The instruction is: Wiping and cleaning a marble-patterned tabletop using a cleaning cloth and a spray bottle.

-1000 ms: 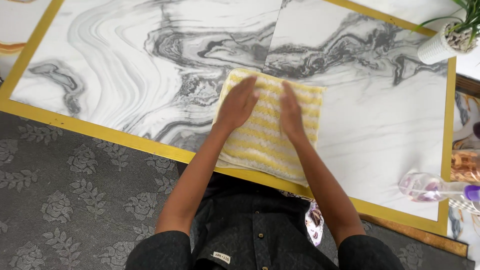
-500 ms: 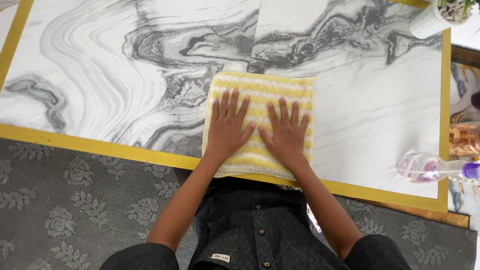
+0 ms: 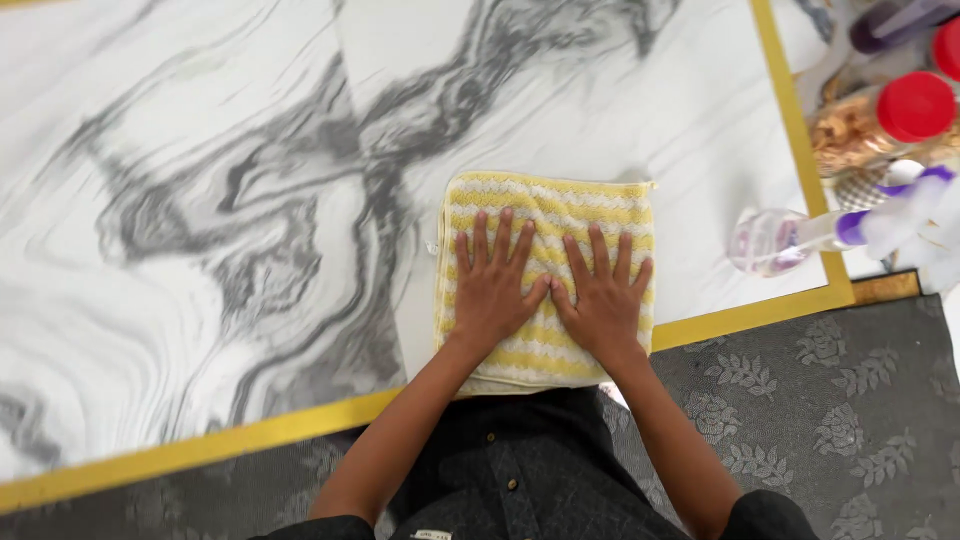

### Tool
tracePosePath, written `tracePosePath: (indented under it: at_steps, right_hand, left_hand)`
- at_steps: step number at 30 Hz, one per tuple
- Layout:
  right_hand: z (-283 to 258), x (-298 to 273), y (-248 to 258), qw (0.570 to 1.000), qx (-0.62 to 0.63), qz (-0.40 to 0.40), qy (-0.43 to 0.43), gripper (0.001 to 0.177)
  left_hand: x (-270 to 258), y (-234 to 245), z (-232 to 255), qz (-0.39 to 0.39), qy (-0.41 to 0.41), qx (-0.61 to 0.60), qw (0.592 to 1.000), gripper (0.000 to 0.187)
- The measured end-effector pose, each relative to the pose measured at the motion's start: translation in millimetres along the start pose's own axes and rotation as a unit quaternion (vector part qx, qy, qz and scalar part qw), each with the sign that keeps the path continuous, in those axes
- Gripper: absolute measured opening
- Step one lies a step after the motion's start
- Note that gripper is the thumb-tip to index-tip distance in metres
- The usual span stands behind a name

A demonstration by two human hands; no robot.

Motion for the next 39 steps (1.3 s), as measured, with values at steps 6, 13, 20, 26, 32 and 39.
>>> tracePosePath:
  at_steps: [6,13,20,26,32,39]
  right_hand:
    - [53.7,104.3,1.3,0.998,0.018,0.016,-0.059,0.068]
    - [92.3,264.2,-6.0,0.998,0.035,0.024,-0.052,0.068]
    - [96.3,415.5,-27.3,0.999,0.041,0.016,-0.016,0.069]
    - [95.9,487.5,-34.3,1.000,0.028,0.012,-0.005,0.072]
    - [82.6,452.1,-35.1,0.999,0.019,0.028,0.008,0.073]
    - [28.9,330.0,-28.4,0.998,0.033,0.019,0.045,0.074]
  left_hand:
    - [124.2,-26.1,-1.9,0.036,-0.040,-0.013,0.998,0.076]
    - [290.3,-46.9,-37.1,0.023,-0.008,0.001,1.000,0.076]
    - [418.5,-57.0,-96.0,-0.004,0.041,0.038,0.998,0.076]
    - [461.2,-52.7,-112.8,-0.028,0.069,0.037,0.997,0.071]
    - [421.4,-56.9,-118.7,0.033,0.049,0.044,0.997,0.070]
    - [284.7,-26.9,-114.4,0.053,0.066,0.031,0.996,0.073]
Point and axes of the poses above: each hand's wrist, its own x-axis towards the middle knuckle, its own y-axis out of the back of the hand, z = x × y, the point moved 4 cm from there along x, towards the middle knuckle, and after that the axes turned 2 degrees about x, right-handed, at the moved point
